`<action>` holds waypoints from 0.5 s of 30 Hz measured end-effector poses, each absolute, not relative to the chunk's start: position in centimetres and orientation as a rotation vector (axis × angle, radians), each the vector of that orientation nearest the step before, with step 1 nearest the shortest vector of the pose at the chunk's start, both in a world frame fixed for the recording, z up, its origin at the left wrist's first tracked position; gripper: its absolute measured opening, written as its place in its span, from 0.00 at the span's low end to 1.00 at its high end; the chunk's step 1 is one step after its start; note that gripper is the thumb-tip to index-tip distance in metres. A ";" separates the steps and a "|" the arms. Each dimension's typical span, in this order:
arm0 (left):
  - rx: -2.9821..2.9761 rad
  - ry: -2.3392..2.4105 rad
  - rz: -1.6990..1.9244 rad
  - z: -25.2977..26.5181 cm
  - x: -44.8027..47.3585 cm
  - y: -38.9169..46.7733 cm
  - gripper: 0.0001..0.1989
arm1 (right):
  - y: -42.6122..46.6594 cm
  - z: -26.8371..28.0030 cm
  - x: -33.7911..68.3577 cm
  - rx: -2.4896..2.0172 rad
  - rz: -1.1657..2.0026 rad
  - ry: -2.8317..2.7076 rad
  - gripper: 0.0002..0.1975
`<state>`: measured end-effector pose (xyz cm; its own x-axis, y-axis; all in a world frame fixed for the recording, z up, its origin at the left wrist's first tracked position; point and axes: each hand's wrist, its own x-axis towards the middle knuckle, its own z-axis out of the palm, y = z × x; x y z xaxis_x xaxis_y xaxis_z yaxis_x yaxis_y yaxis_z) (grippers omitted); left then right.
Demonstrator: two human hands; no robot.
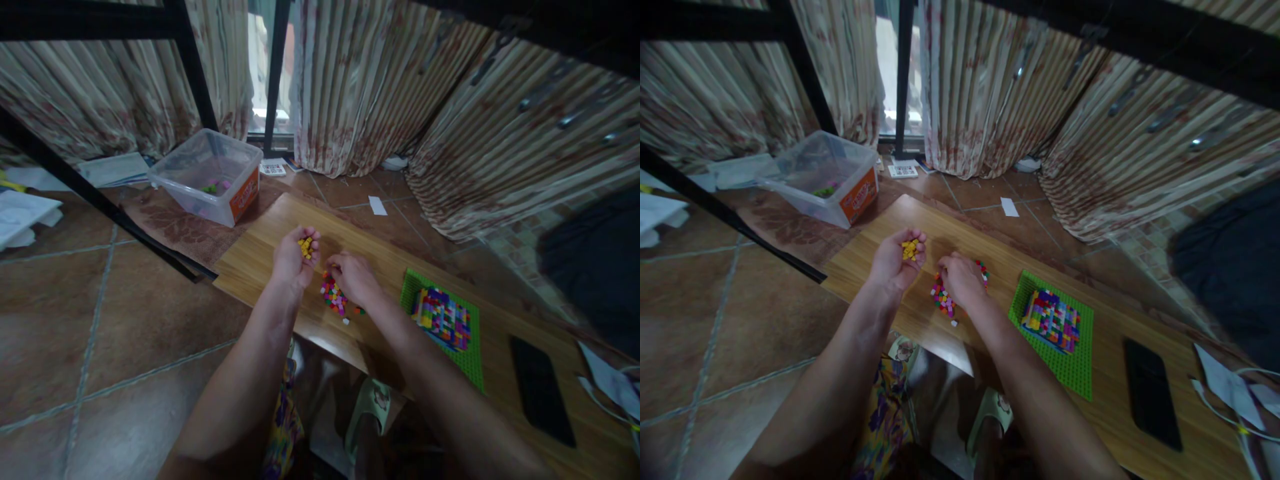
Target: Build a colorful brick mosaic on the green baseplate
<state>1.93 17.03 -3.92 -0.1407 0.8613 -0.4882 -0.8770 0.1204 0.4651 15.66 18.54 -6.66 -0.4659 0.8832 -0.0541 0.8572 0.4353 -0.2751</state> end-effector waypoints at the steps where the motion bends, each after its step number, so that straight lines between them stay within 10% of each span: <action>1: -0.027 0.824 1.502 -3.9 1.9 17.0 0.08 | 18.8 -6.6 15.5 -1.573 0.389 -2.627 0.13; 15: -0.021 0.816 1.496 -4.1 2.0 17.1 0.08 | 19.8 -5.5 15.3 -1.526 0.296 -2.909 0.10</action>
<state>2.05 17.12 -4.09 -0.1332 0.8633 -0.4868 -0.8768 0.1263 0.4640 15.32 19.84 -5.48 -0.5625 0.7969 -0.2201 0.8249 0.5588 -0.0849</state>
